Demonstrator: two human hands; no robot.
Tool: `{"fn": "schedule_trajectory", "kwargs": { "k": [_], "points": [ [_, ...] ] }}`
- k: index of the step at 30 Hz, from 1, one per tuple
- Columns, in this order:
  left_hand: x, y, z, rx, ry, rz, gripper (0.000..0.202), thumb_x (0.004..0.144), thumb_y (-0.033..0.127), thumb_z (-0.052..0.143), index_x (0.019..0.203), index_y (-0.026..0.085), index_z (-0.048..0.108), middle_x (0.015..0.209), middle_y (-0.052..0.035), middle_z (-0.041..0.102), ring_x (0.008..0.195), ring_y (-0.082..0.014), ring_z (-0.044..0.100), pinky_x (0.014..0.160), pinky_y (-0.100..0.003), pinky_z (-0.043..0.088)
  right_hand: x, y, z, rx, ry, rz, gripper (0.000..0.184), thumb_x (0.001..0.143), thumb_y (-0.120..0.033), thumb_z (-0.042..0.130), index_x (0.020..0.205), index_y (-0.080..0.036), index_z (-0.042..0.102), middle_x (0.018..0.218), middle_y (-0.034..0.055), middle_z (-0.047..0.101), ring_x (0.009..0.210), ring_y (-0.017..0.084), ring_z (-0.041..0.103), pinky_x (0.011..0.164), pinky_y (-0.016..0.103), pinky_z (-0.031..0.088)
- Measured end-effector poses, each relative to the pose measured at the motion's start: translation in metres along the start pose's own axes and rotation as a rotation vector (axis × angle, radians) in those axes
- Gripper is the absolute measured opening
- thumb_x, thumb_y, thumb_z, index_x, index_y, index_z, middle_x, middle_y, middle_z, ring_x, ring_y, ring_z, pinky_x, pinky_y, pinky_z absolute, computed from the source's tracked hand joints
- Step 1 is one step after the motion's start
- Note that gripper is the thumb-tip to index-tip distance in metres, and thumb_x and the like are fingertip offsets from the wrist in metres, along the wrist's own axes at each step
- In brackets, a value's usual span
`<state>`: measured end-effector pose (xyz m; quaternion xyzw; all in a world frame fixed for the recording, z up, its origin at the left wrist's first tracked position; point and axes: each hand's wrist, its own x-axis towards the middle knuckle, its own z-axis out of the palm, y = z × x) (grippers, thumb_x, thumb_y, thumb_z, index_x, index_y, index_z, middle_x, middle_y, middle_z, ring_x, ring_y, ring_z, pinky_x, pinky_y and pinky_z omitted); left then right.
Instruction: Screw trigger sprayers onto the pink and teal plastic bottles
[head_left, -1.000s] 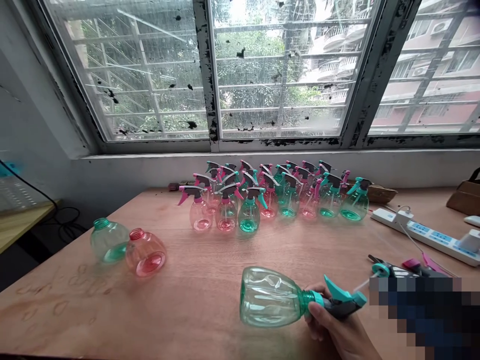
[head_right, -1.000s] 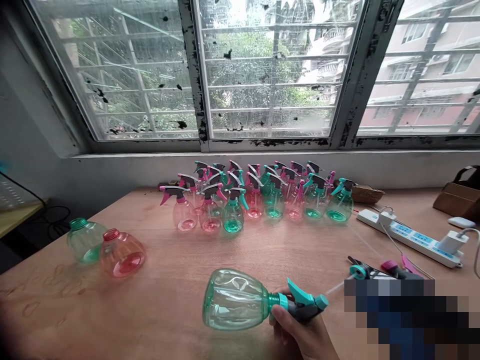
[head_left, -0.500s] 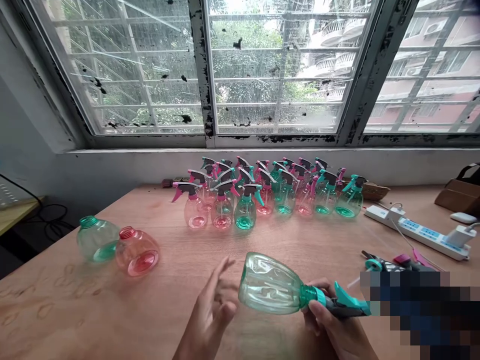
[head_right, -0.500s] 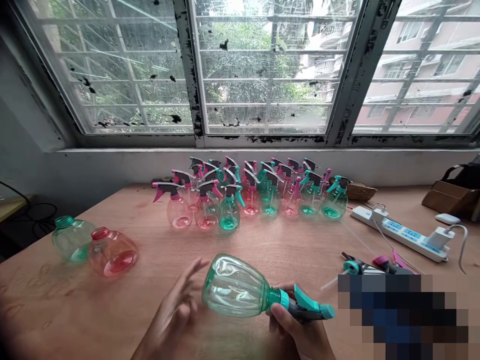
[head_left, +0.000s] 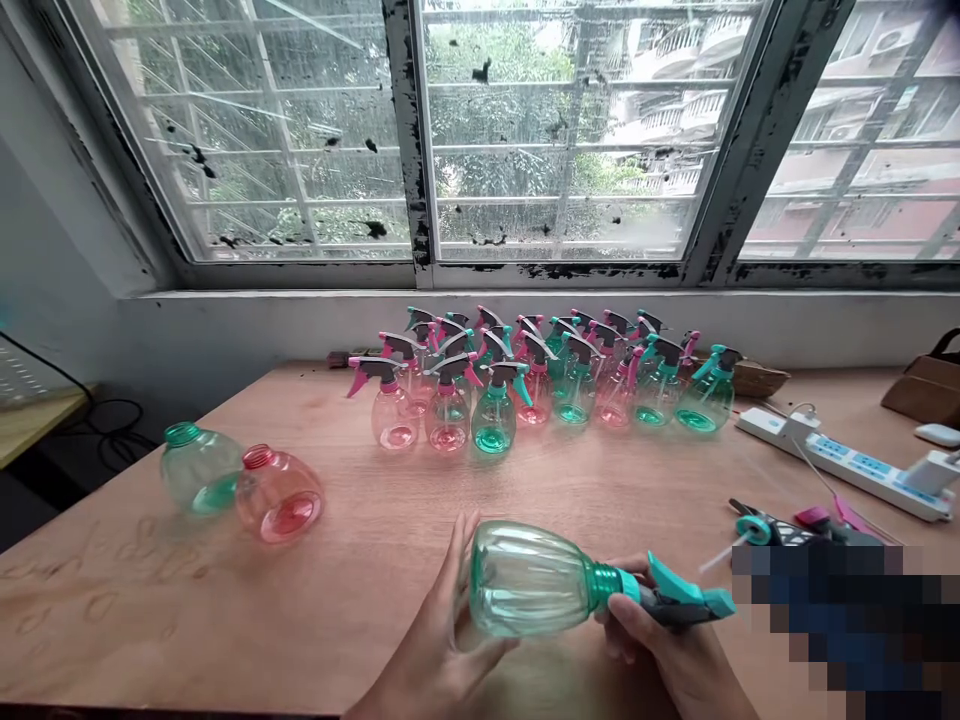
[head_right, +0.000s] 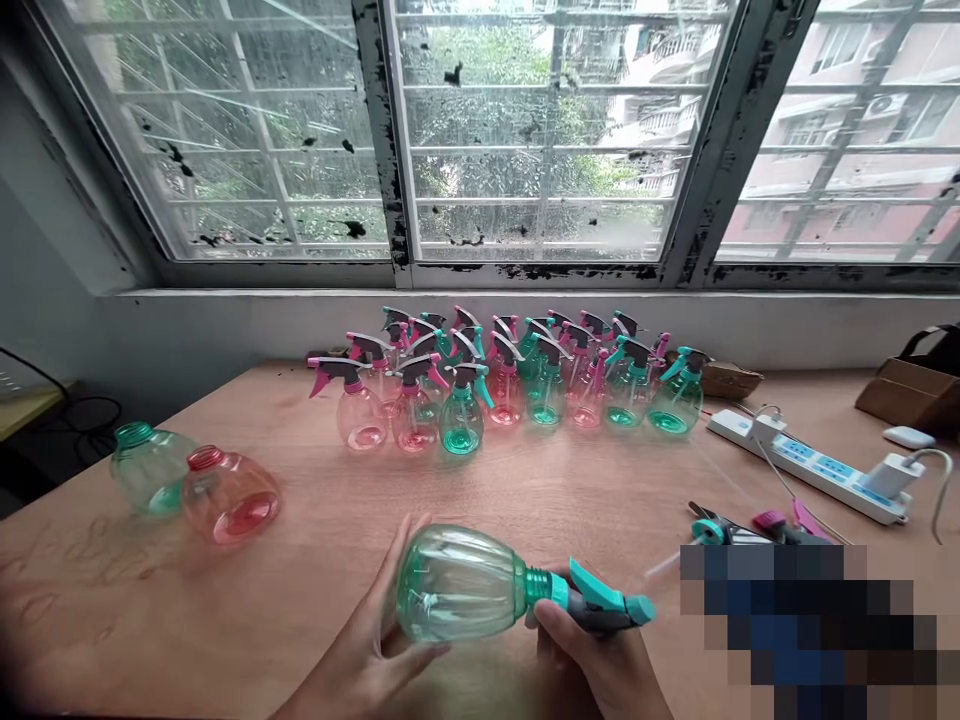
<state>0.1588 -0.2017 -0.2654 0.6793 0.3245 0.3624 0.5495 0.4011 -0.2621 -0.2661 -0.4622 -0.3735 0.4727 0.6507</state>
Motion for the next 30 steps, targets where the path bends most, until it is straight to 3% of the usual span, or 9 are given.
{"fn": "schedule_trajectory", "kwargs": {
  "k": [5,8,13,18,21,24,27,30],
  "points": [
    [0.002,0.01,-0.005,0.085,-0.083,-0.005,0.103,0.081,0.038,0.08,0.16,0.029,0.014,0.167,-0.0097,0.025,0.153,-0.0369,0.022,0.126,-0.053,0.015,0.001,0.004,-0.003,-0.02,-0.038,0.018,0.035,0.073,-0.048,0.084,0.091,-0.02,0.074,0.051,-0.0019,0.067,0.044,0.013,0.054,0.045,0.023,0.039],
    [0.002,0.015,-0.004,0.032,-0.083,-0.044,0.099,0.084,0.041,0.077,0.16,0.032,0.013,0.167,-0.0082,0.027,0.152,-0.0353,0.027,0.125,-0.051,0.021,0.001,0.005,-0.004,-0.023,-0.041,0.018,0.035,0.074,-0.048,0.084,0.091,-0.019,0.074,0.055,-0.0007,0.069,0.044,0.011,0.055,0.045,0.022,0.04],
    [0.0,0.006,0.0,0.107,-0.023,-0.012,0.091,0.09,0.041,0.069,0.159,0.039,0.01,0.168,-0.0044,0.025,0.153,-0.0331,0.026,0.127,-0.053,0.01,0.001,0.003,-0.002,-0.009,-0.029,0.031,0.036,0.074,-0.048,0.084,0.092,-0.018,0.075,0.059,-0.0002,0.071,0.045,0.011,0.057,0.044,0.021,0.041],
    [-0.002,0.003,0.001,-0.058,-0.01,-0.013,0.121,0.08,0.048,0.079,0.158,0.035,-0.012,0.171,-0.0072,0.013,0.155,-0.0328,0.016,0.127,-0.05,0.012,0.001,0.006,-0.003,-0.018,-0.084,0.044,0.034,0.074,-0.046,0.084,0.09,-0.019,0.073,0.053,-0.0025,0.068,0.045,0.012,0.057,0.044,0.021,0.041],
    [-0.001,0.009,-0.002,-0.034,-0.06,-0.048,0.104,0.086,0.048,0.073,0.161,0.029,0.002,0.17,-0.0089,0.014,0.156,-0.034,0.012,0.127,-0.051,0.014,0.001,0.006,-0.003,-0.029,-0.094,0.055,0.033,0.074,-0.046,0.084,0.089,-0.02,0.071,0.055,-0.0021,0.069,0.046,0.013,0.059,0.045,0.022,0.042],
    [0.0,0.012,-0.003,0.06,-0.067,-0.045,0.09,0.09,0.043,0.069,0.16,0.03,0.015,0.17,-0.0071,0.019,0.155,-0.0329,0.015,0.127,-0.049,0.013,0.001,0.005,-0.003,-0.038,-0.103,0.047,0.033,0.076,-0.047,0.082,0.089,-0.019,0.072,0.058,-0.0016,0.07,0.047,0.012,0.058,0.045,0.021,0.041],
    [0.0,0.007,-0.002,0.09,-0.032,-0.006,0.083,0.095,0.044,0.061,0.16,0.035,0.01,0.169,-0.0044,0.019,0.155,-0.0306,0.02,0.128,-0.048,0.01,0.001,0.004,-0.004,-0.033,-0.108,0.046,0.034,0.077,-0.048,0.082,0.092,-0.019,0.071,0.057,-0.0024,0.068,0.046,0.011,0.056,0.046,0.021,0.041],
    [-0.001,0.0,-0.003,0.059,-0.055,-0.002,0.108,0.087,0.045,0.073,0.159,0.038,-0.007,0.17,-0.0036,0.015,0.156,-0.0308,0.011,0.127,-0.05,0.008,0.001,0.006,-0.005,-0.038,-0.118,0.064,0.034,0.075,-0.047,0.083,0.092,-0.02,0.07,0.054,-0.0034,0.067,0.047,0.011,0.057,0.047,0.021,0.042]
  ]
}}
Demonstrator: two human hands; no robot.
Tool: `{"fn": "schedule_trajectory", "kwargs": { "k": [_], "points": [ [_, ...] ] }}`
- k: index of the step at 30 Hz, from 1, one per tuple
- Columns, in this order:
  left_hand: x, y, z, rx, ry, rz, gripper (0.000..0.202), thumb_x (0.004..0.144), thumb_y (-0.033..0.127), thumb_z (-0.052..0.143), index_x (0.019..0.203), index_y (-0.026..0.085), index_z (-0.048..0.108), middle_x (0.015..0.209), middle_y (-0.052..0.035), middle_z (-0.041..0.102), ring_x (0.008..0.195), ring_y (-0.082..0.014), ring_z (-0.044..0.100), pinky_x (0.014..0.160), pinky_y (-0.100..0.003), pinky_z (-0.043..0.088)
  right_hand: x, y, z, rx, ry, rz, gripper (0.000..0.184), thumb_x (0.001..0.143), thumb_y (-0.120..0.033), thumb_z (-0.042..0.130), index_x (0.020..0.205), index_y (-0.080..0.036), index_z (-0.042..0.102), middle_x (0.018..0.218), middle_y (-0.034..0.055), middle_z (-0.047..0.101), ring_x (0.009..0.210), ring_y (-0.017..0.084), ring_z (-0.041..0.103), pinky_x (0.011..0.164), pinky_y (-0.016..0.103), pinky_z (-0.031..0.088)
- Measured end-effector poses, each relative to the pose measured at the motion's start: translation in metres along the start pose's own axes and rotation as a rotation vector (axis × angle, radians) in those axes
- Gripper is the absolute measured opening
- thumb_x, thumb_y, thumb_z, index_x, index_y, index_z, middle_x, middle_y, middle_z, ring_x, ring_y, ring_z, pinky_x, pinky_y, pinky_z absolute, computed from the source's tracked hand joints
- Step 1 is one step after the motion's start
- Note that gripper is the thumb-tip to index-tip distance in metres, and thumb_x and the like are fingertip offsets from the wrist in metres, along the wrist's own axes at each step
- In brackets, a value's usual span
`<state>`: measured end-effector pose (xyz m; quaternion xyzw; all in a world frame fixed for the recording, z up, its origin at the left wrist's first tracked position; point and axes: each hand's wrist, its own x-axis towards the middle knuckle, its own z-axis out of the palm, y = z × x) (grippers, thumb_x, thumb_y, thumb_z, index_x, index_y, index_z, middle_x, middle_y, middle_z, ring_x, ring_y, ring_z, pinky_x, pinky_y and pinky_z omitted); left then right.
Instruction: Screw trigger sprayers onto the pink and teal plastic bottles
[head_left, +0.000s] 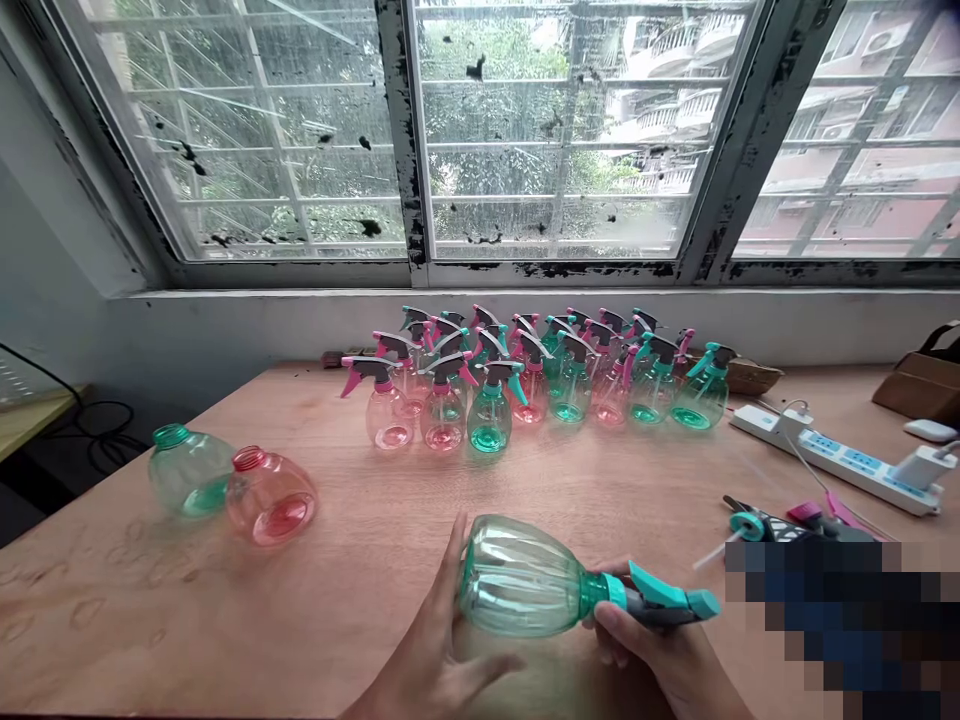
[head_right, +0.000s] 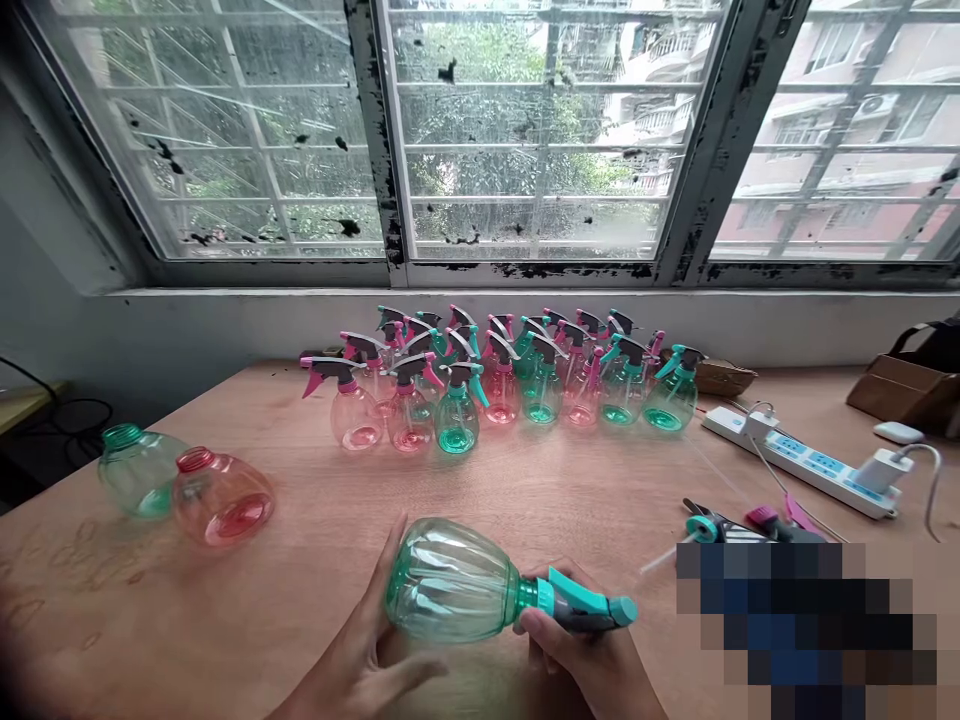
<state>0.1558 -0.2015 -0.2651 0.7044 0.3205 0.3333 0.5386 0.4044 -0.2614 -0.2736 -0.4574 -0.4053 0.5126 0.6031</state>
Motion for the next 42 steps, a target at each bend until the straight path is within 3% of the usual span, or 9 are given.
{"fn": "schedule_trajectory", "kwargs": {
  "k": [2,7,12,16,20,25,30,40,42],
  "points": [
    [-0.001,-0.001,-0.001,-0.067,-0.004,-0.004,0.12,0.081,0.048,0.078,0.158,0.037,-0.014,0.171,-0.0045,0.011,0.156,-0.0316,0.008,0.127,-0.05,0.007,0.0,0.003,-0.001,-0.023,-0.006,0.011,0.035,0.073,-0.044,0.086,0.092,-0.02,0.069,0.054,-0.0032,0.068,0.047,0.012,0.057,0.046,0.021,0.041],
    [-0.001,0.007,-0.003,-0.018,-0.033,-0.013,0.096,0.087,0.046,0.073,0.159,0.034,0.011,0.17,-0.0053,0.016,0.155,-0.0335,0.015,0.127,-0.05,0.011,-0.001,0.004,-0.002,-0.068,-0.01,0.005,0.035,0.074,-0.043,0.085,0.094,-0.02,0.069,0.052,-0.0034,0.068,0.046,0.012,0.057,0.047,0.022,0.041],
    [0.0,0.008,0.002,0.02,0.024,-0.001,0.085,0.096,0.045,0.06,0.158,0.043,0.003,0.169,-0.0003,0.018,0.155,-0.0286,0.02,0.128,-0.049,0.01,-0.001,0.001,-0.001,-0.058,-0.04,-0.004,0.032,0.078,-0.046,0.081,0.092,-0.02,0.069,0.057,-0.0031,0.069,0.048,0.012,0.06,0.048,0.021,0.042],
    [-0.001,0.007,0.003,-0.055,0.025,-0.041,0.109,0.085,0.047,0.075,0.159,0.038,-0.004,0.17,-0.0033,0.014,0.155,-0.0309,0.019,0.128,-0.048,0.009,-0.001,0.003,-0.001,-0.068,-0.022,0.023,0.035,0.075,-0.045,0.084,0.092,-0.02,0.067,0.053,-0.0034,0.068,0.048,0.012,0.057,0.048,0.022,0.042],
    [0.0,0.01,0.0,-0.019,0.002,-0.022,0.103,0.086,0.047,0.073,0.16,0.031,0.004,0.17,-0.0062,0.016,0.154,-0.0343,0.02,0.127,-0.048,0.014,-0.002,0.002,0.0,-0.064,-0.008,0.019,0.037,0.074,-0.045,0.084,0.094,-0.019,0.069,0.053,-0.0031,0.068,0.047,0.013,0.058,0.047,0.023,0.042],
    [0.0,0.006,0.002,0.106,0.066,0.012,0.082,0.095,0.046,0.06,0.159,0.039,0.01,0.169,-0.0015,0.018,0.155,-0.0302,0.015,0.128,-0.05,0.007,-0.002,-0.002,0.002,-0.034,0.012,-0.003,0.035,0.076,-0.047,0.082,0.092,-0.018,0.072,0.059,-0.0011,0.07,0.048,0.013,0.06,0.047,0.023,0.043],
    [-0.001,0.005,0.0,0.024,0.039,-0.003,0.11,0.081,0.05,0.077,0.16,0.036,0.003,0.171,-0.0044,0.011,0.156,-0.0345,0.012,0.127,-0.051,0.009,-0.002,0.001,0.001,-0.053,0.024,0.027,0.037,0.071,-0.044,0.087,0.092,-0.019,0.069,0.054,-0.003,0.068,0.047,0.012,0.056,0.048,0.022,0.041],
    [0.0,0.006,0.002,0.118,0.062,0.043,0.081,0.093,0.047,0.063,0.157,0.046,0.012,0.169,0.0019,0.018,0.154,-0.0297,0.02,0.128,-0.048,0.01,-0.001,-0.001,0.002,-0.026,-0.019,0.004,0.035,0.076,-0.048,0.082,0.09,-0.017,0.073,0.063,0.0008,0.073,0.049,0.013,0.061,0.048,0.022,0.044],
    [-0.001,0.001,0.002,0.083,0.061,0.029,0.091,0.09,0.047,0.068,0.157,0.046,0.007,0.17,0.0012,0.018,0.155,-0.0294,0.018,0.128,-0.049,0.009,-0.001,0.001,0.002,-0.027,-0.016,0.014,0.035,0.075,-0.048,0.083,0.09,-0.018,0.072,0.059,-0.0007,0.071,0.048,0.013,0.06,0.047,0.022,0.043]
  ]
}}
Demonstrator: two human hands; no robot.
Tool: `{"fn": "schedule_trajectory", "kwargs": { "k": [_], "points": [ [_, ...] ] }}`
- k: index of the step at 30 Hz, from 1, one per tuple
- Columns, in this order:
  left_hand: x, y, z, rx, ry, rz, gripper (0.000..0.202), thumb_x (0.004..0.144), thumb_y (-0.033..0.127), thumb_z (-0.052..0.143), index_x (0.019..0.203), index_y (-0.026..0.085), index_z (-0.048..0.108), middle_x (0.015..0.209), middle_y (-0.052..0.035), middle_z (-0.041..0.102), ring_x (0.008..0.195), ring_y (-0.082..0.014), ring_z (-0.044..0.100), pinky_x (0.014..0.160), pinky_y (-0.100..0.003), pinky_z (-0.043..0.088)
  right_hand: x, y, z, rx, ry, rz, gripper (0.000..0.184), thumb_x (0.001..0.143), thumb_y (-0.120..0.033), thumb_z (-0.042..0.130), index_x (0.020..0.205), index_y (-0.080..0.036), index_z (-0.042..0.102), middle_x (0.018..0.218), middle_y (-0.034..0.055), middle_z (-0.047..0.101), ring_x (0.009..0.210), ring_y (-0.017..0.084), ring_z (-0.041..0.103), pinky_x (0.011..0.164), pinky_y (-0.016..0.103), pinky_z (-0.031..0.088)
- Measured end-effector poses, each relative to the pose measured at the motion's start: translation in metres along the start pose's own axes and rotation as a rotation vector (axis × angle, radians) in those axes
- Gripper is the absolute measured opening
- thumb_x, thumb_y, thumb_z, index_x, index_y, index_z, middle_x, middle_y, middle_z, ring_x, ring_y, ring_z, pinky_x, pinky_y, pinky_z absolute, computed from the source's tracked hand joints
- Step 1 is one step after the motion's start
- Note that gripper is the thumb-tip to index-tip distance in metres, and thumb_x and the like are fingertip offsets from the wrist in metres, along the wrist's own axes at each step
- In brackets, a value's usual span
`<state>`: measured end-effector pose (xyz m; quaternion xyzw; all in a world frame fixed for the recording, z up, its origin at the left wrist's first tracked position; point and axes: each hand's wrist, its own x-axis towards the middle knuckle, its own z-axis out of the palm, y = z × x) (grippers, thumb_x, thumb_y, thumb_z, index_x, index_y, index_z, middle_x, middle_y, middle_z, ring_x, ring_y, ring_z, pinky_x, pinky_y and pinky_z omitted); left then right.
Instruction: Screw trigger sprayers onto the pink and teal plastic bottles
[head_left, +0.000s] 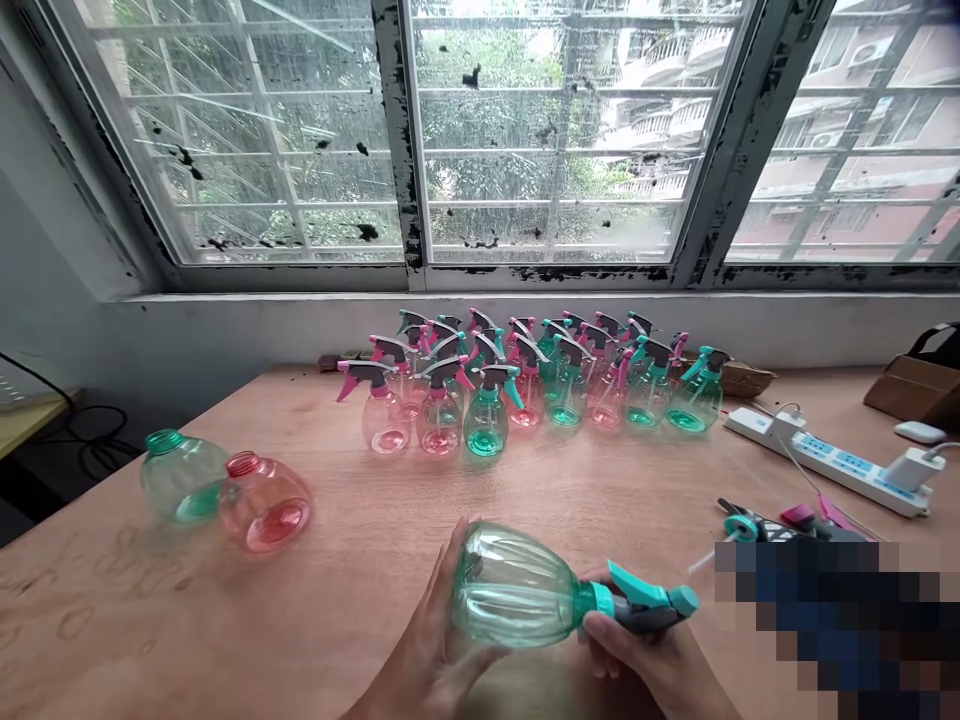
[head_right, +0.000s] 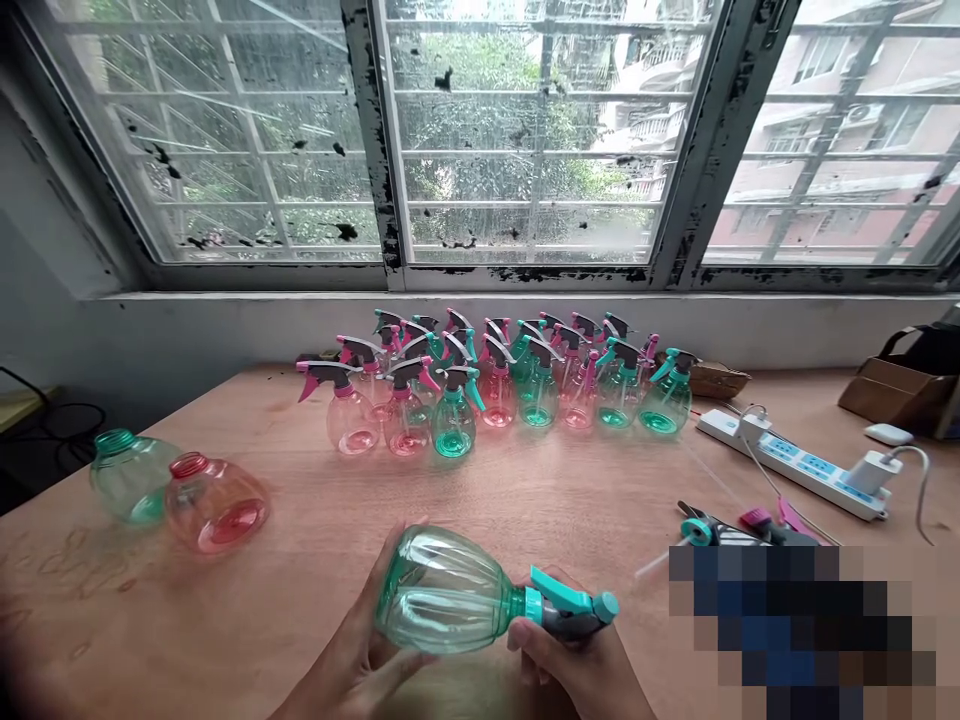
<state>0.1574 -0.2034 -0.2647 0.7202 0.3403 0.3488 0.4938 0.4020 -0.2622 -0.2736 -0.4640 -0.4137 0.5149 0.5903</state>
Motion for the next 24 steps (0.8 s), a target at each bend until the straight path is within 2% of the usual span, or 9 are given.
{"fn": "schedule_trajectory", "kwargs": {
  "k": [2,4,6,8,12,17,20,24],
  "points": [
    [-0.001,-0.003,-0.001,-0.06,-0.022,-0.003,0.108,0.083,0.049,0.075,0.158,0.041,-0.002,0.17,-0.0028,0.014,0.155,-0.0312,0.017,0.127,-0.05,0.01,0.0,0.002,-0.001,-0.005,0.011,0.014,0.037,0.073,-0.046,0.085,0.092,-0.018,0.07,0.054,-0.0026,0.068,0.047,0.012,0.058,0.046,0.022,0.042],
    [-0.001,-0.002,-0.003,-0.108,-0.053,0.01,0.113,0.082,0.052,0.075,0.16,0.034,-0.004,0.171,-0.0075,0.012,0.155,-0.0333,0.018,0.127,-0.05,0.011,0.0,0.004,-0.002,-0.009,0.012,0.024,0.038,0.072,-0.045,0.086,0.093,-0.019,0.07,0.051,-0.0032,0.067,0.046,0.012,0.056,0.047,0.022,0.041],
    [-0.002,0.001,-0.003,-0.098,-0.07,0.029,0.106,0.085,0.053,0.072,0.16,0.032,0.001,0.17,-0.0079,0.012,0.155,-0.0333,0.017,0.127,-0.049,0.009,0.0,0.005,-0.002,-0.006,0.007,0.013,0.037,0.073,-0.045,0.085,0.094,-0.018,0.071,0.051,-0.0026,0.068,0.046,0.013,0.057,0.047,0.023,0.041],
    [-0.002,0.005,-0.003,-0.051,-0.069,0.028,0.1,0.087,0.049,0.072,0.16,0.036,0.004,0.17,-0.0045,0.014,0.155,-0.0319,0.016,0.128,-0.048,0.008,0.0,0.006,-0.003,0.006,0.012,-0.005,0.037,0.074,-0.046,0.084,0.094,-0.018,0.072,0.053,-0.0013,0.069,0.046,0.014,0.058,0.047,0.024,0.043],
    [-0.002,0.009,0.001,-0.003,-0.038,0.028,0.085,0.095,0.049,0.059,0.158,0.043,0.002,0.17,-0.0009,0.016,0.153,-0.03,0.025,0.127,-0.049,0.013,0.001,0.008,-0.005,0.032,0.031,-0.011,0.036,0.075,-0.047,0.083,0.094,-0.018,0.072,0.062,0.0011,0.074,0.046,0.014,0.061,0.046,0.023,0.045],
    [-0.004,0.016,-0.001,-0.07,-0.054,-0.011,0.108,0.083,0.052,0.074,0.16,0.033,0.001,0.171,-0.0046,0.011,0.156,-0.0318,0.014,0.128,-0.046,0.01,0.002,0.009,-0.006,-0.022,-0.015,0.0,0.034,0.076,-0.046,0.083,0.095,-0.02,0.07,0.051,-0.0033,0.067,0.046,0.012,0.053,0.047,0.022,0.041],
    [-0.004,0.018,-0.001,-0.097,-0.055,-0.046,0.102,0.086,0.05,0.072,0.161,0.03,0.005,0.171,-0.0063,0.013,0.155,-0.031,0.017,0.128,-0.045,0.01,0.002,0.008,-0.005,-0.028,-0.018,-0.005,0.036,0.076,-0.048,0.082,0.093,-0.02,0.07,0.054,-0.0024,0.068,0.046,0.013,0.055,0.046,0.024,0.041],
    [-0.002,0.011,0.001,-0.018,-0.021,0.019,0.09,0.093,0.046,0.064,0.16,0.037,0.005,0.17,-0.0026,0.016,0.155,-0.0292,0.016,0.128,-0.047,0.006,0.001,0.006,-0.003,0.006,0.009,-0.006,0.038,0.075,-0.052,0.082,0.09,-0.019,0.069,0.063,0.0008,0.073,0.048,0.015,0.059,0.047,0.026,0.044]
  ]
}}
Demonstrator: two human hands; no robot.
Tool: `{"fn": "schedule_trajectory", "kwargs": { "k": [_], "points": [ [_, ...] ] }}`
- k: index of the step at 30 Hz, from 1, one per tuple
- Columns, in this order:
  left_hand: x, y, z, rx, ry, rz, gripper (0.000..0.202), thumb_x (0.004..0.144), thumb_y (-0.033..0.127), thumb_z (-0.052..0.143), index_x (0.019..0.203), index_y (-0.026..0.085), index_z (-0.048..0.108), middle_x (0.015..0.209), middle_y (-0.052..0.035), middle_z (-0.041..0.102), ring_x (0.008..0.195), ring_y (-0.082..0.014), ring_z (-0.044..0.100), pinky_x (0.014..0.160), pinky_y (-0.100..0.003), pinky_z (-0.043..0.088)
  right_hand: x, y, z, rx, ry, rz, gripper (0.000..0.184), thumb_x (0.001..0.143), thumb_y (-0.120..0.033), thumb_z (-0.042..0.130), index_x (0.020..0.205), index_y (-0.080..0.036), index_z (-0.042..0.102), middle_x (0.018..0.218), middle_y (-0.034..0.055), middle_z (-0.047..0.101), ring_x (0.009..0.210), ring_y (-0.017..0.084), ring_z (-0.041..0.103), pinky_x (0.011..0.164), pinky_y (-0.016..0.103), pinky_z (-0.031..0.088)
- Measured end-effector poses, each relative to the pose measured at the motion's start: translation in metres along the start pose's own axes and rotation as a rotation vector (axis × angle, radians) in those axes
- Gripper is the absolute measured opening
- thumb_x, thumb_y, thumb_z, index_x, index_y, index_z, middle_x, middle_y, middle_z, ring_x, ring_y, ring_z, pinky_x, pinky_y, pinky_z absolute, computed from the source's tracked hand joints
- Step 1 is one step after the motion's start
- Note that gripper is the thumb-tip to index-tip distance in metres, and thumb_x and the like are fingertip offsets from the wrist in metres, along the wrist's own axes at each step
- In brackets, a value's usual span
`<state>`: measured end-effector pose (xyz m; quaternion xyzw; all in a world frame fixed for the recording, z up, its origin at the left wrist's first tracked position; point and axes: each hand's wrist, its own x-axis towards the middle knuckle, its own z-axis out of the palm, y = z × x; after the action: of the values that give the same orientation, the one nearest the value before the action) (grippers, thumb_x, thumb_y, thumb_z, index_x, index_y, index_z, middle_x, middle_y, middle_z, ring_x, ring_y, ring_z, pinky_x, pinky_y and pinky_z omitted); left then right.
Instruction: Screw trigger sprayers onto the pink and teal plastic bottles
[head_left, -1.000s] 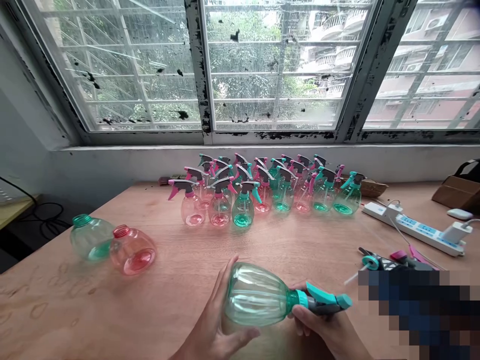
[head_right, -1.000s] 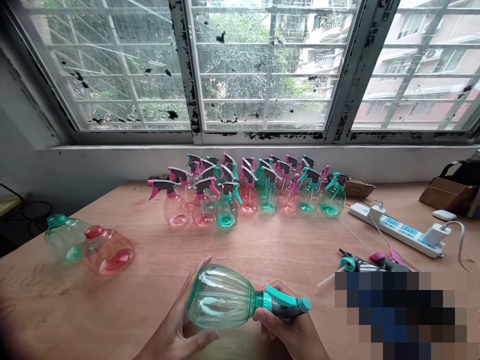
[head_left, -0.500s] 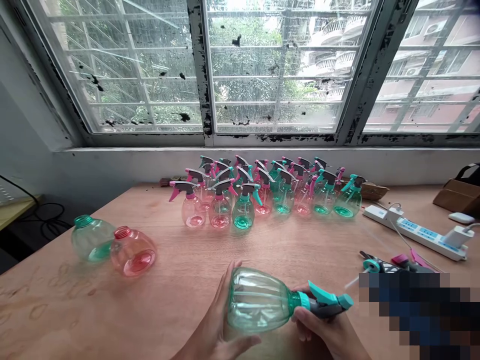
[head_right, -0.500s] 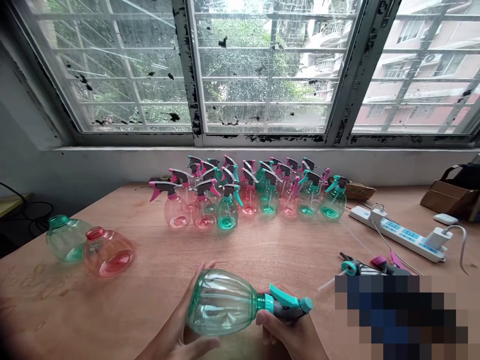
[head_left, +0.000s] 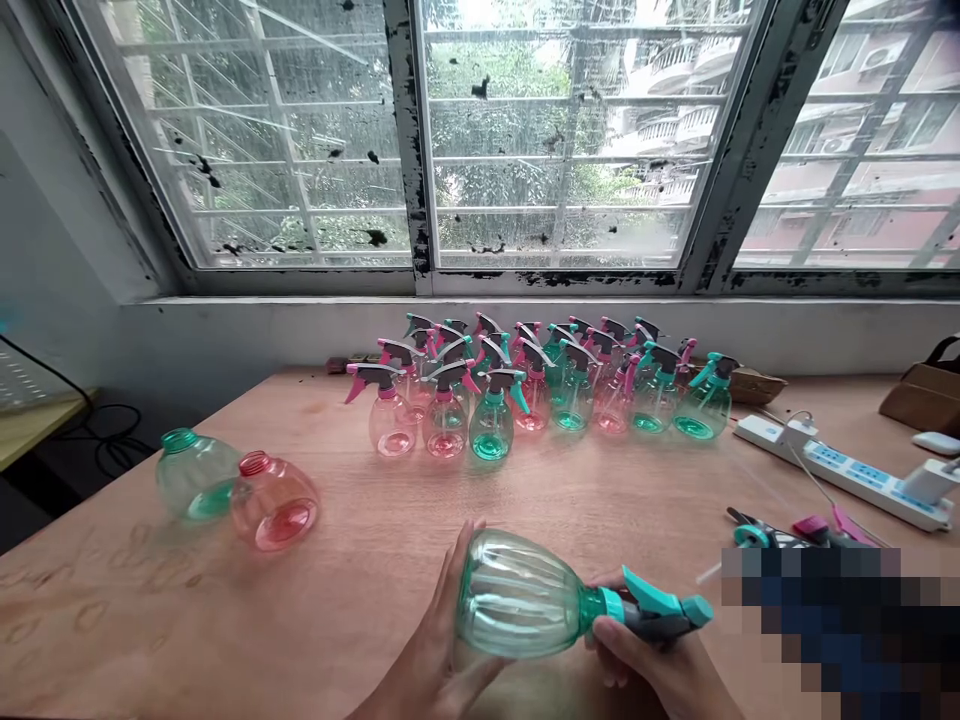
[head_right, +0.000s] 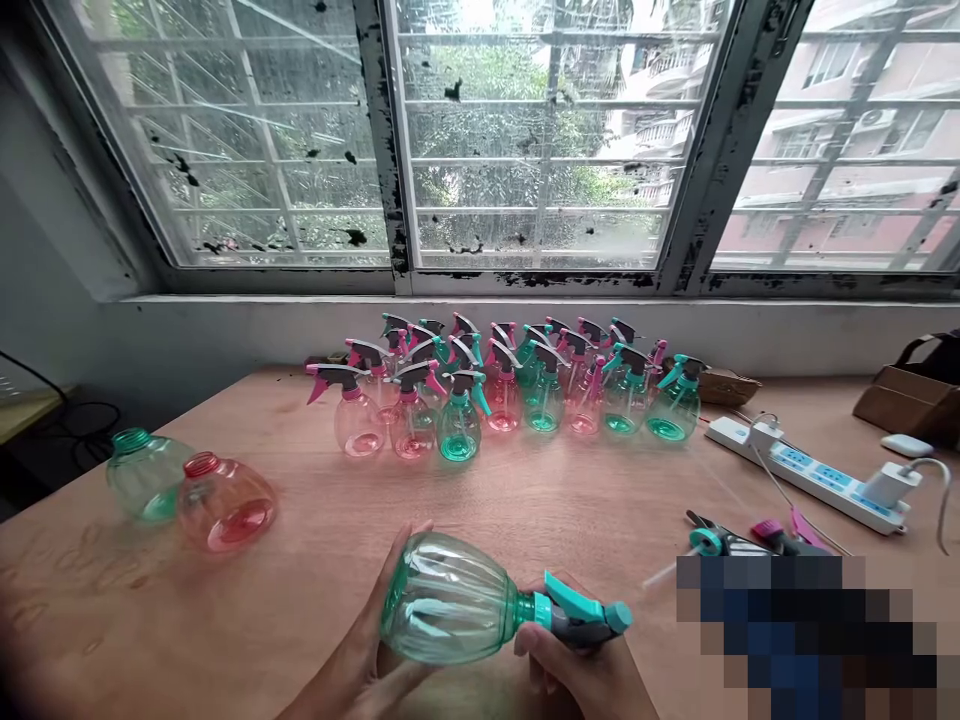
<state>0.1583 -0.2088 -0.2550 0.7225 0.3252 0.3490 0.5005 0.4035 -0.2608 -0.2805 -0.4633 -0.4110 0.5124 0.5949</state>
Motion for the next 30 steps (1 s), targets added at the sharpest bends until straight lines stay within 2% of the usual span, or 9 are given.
{"fn": "schedule_trajectory", "kwargs": {
  "k": [3,6,9,15,18,21,23,26,30],
  "points": [
    [0.0,-0.004,0.001,-0.026,-0.006,-0.008,0.098,0.092,0.048,0.065,0.159,0.038,-0.006,0.171,-0.0029,0.013,0.156,-0.0294,0.016,0.127,-0.049,0.005,0.0,-0.001,0.001,-0.01,0.003,-0.005,0.039,0.074,-0.052,0.082,0.092,-0.019,0.069,0.061,-0.0007,0.07,0.048,0.014,0.057,0.047,0.025,0.043],
    [0.0,0.001,0.0,-0.096,-0.028,-0.052,0.111,0.083,0.053,0.074,0.16,0.033,-0.003,0.171,-0.0054,0.01,0.155,-0.0328,0.015,0.127,-0.049,0.009,-0.001,-0.002,0.002,-0.049,-0.001,0.01,0.039,0.074,-0.052,0.082,0.092,-0.02,0.069,0.053,-0.0033,0.066,0.046,0.013,0.054,0.047,0.024,0.04],
    [0.0,0.006,-0.001,-0.109,-0.024,-0.055,0.102,0.085,0.053,0.071,0.161,0.03,0.008,0.17,-0.0064,0.014,0.155,-0.0339,0.019,0.128,-0.047,0.011,-0.001,-0.004,0.002,-0.054,0.014,0.013,0.041,0.073,-0.054,0.082,0.091,-0.02,0.07,0.056,-0.002,0.067,0.047,0.015,0.056,0.047,0.026,0.042],
    [0.003,-0.006,0.001,0.032,0.028,-0.017,0.089,0.092,0.046,0.065,0.159,0.039,0.007,0.169,-0.0029,0.021,0.154,-0.0312,0.021,0.128,-0.048,0.008,0.001,-0.006,0.003,-0.01,0.016,-0.002,0.039,0.074,-0.053,0.081,0.087,-0.018,0.07,0.063,0.002,0.073,0.047,0.015,0.059,0.046,0.026,0.044],
    [0.004,-0.005,0.001,-0.014,0.041,-0.047,0.106,0.083,0.052,0.075,0.16,0.036,0.004,0.169,-0.0052,0.021,0.154,-0.0335,0.021,0.127,-0.047,0.012,0.001,-0.004,0.003,-0.054,-0.004,-0.002,0.037,0.075,-0.053,0.081,0.085,-0.019,0.069,0.058,-0.0009,0.069,0.047,0.014,0.057,0.046,0.024,0.041],
    [0.005,0.003,0.0,-0.099,0.004,-0.079,0.115,0.079,0.057,0.075,0.161,0.028,0.0,0.166,-0.0108,0.028,0.151,-0.0357,0.028,0.126,-0.046,0.019,0.001,-0.001,0.002,-0.106,0.011,0.016,0.04,0.072,-0.053,0.082,0.088,-0.02,0.068,0.051,-0.0038,0.063,0.047,0.015,0.055,0.047,0.026,0.041],
    [0.005,0.007,-0.001,-0.104,-0.005,-0.101,0.113,0.079,0.055,0.076,0.161,0.027,0.004,0.165,-0.0115,0.03,0.151,-0.0361,0.028,0.126,-0.046,0.019,0.001,-0.001,0.002,-0.114,0.008,0.003,0.041,0.072,-0.055,0.081,0.089,-0.02,0.068,0.051,-0.0034,0.063,0.047,0.015,0.055,0.047,0.026,0.041],
    [0.005,0.004,0.0,-0.082,0.022,-0.103,0.104,0.083,0.051,0.075,0.16,0.033,0.008,0.167,-0.0076,0.027,0.152,-0.0346,0.027,0.127,-0.048,0.015,0.0,-0.004,0.002,-0.088,0.008,-0.002,0.042,0.074,-0.057,0.079,0.09,-0.019,0.069,0.053,-0.0024,0.065,0.047,0.015,0.056,0.047,0.026,0.042],
    [0.003,-0.003,0.001,-0.075,0.017,-0.098,0.097,0.088,0.051,0.069,0.16,0.036,0.005,0.166,-0.0064,0.027,0.15,-0.0328,0.032,0.127,-0.049,0.014,0.0,-0.007,0.003,-0.08,0.002,0.01,0.038,0.074,-0.055,0.08,0.084,-0.02,0.069,0.057,-0.0021,0.066,0.049,0.015,0.057,0.047,0.026,0.042]
  ]
}}
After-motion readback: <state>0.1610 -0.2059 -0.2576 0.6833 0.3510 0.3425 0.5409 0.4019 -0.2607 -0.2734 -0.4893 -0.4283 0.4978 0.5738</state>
